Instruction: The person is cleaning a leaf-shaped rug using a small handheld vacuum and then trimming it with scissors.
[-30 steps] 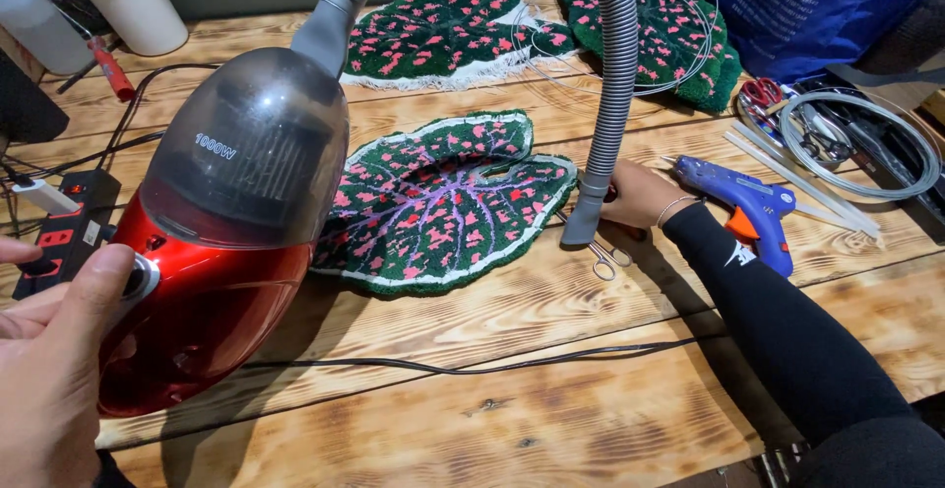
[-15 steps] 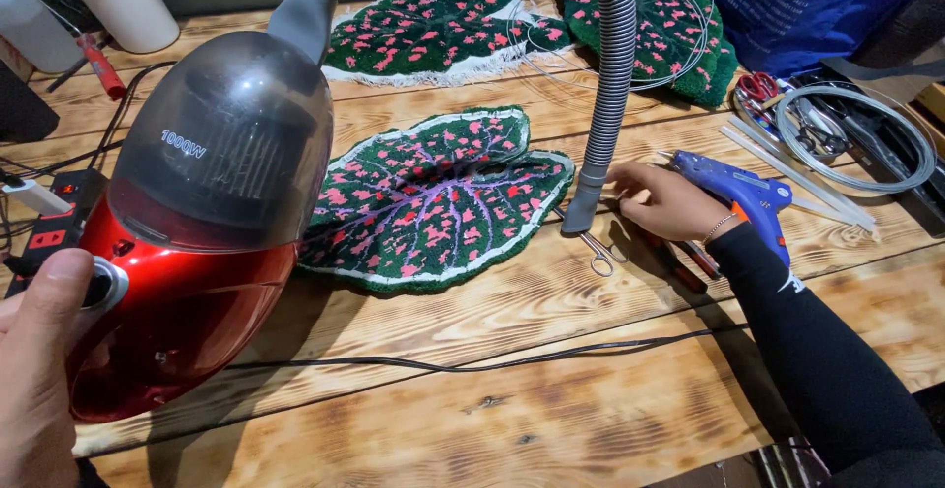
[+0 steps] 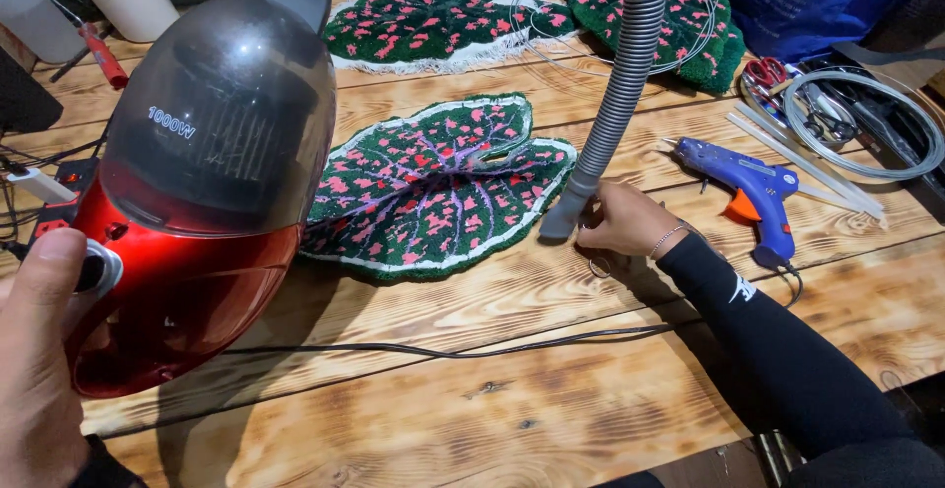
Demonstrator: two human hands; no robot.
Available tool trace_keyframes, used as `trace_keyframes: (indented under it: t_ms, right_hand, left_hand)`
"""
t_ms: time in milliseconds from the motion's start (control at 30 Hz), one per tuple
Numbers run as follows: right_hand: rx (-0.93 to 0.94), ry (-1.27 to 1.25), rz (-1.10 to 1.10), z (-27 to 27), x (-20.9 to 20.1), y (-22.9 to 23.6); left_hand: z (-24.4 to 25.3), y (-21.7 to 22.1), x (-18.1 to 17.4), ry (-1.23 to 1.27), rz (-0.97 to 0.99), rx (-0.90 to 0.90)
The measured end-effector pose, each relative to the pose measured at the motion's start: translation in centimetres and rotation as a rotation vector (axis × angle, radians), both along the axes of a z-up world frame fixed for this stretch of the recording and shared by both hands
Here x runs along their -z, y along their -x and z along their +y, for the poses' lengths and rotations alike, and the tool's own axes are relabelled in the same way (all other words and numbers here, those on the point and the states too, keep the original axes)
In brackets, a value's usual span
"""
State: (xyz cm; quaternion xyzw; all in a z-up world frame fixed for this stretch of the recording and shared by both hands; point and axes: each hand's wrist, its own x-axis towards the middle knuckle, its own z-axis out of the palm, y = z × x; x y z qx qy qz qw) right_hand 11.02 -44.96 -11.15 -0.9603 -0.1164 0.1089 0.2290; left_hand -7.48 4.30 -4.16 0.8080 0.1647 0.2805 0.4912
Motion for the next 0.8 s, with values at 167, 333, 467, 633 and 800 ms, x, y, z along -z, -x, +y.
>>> trace_keyframes:
  t_ms: [167, 333, 467, 633, 800]
  right_hand:
    - [0.069, 0.246, -0.17, -2.4, 2.3, -2.0]
    - [0.123, 0.145, -0.224, -3.7, 2.9, -4.8]
    - [0.13, -0.267, -0.382, -3.2, 4.8, -6.6]
    - [0.424, -0.763, 0.197, -0.3, 4.1, -8.7]
    - [0.311, -0.816, 0.188, -0.8, 7.4, -11.5]
  left_hand:
    - [-1.6, -0.6, -1.7, 0.061, 0.025, -0.026]
    - [-1.0, 0.1, -1.6, -0.02, 0.043, -0.044]
    - [-1.5, 0.3, -2.3, 0.003, -0.057, -0.07]
    - [0.4, 0.5, -1.6, 0.072, -0.083, -0.03]
    - [0.1, 0.6, -2.1, 0.175, -0.403, 0.127]
